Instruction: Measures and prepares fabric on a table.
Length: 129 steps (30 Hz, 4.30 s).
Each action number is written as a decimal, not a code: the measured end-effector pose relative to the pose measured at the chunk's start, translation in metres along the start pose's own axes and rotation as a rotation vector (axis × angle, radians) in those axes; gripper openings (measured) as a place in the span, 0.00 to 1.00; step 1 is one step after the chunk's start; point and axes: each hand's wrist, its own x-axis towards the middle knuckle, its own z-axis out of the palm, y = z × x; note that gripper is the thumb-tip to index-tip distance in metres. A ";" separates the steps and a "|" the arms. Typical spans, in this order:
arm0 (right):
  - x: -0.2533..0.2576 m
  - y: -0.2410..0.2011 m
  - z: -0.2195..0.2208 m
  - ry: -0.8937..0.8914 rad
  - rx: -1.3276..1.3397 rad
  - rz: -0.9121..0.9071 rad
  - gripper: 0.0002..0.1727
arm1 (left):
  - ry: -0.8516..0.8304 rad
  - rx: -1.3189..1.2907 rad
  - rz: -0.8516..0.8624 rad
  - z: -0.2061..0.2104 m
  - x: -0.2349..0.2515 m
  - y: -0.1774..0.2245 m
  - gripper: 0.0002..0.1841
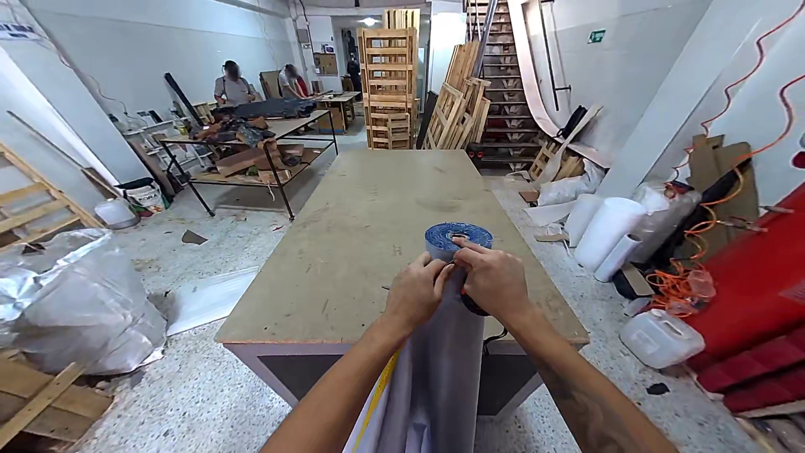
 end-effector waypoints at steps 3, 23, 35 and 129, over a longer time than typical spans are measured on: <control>0.002 0.000 0.000 -0.013 -0.011 0.010 0.08 | 0.071 0.064 -0.031 0.001 0.001 0.004 0.22; -0.001 0.005 0.006 -0.002 0.073 0.027 0.07 | 0.134 -0.187 -0.109 0.025 0.014 0.001 0.14; 0.000 0.014 0.011 -0.066 0.278 -0.030 0.09 | 0.232 -0.415 0.036 0.034 0.016 -0.018 0.09; 0.034 0.100 0.026 -0.410 0.641 -0.216 0.47 | 0.532 0.098 -0.621 0.043 0.007 0.063 0.08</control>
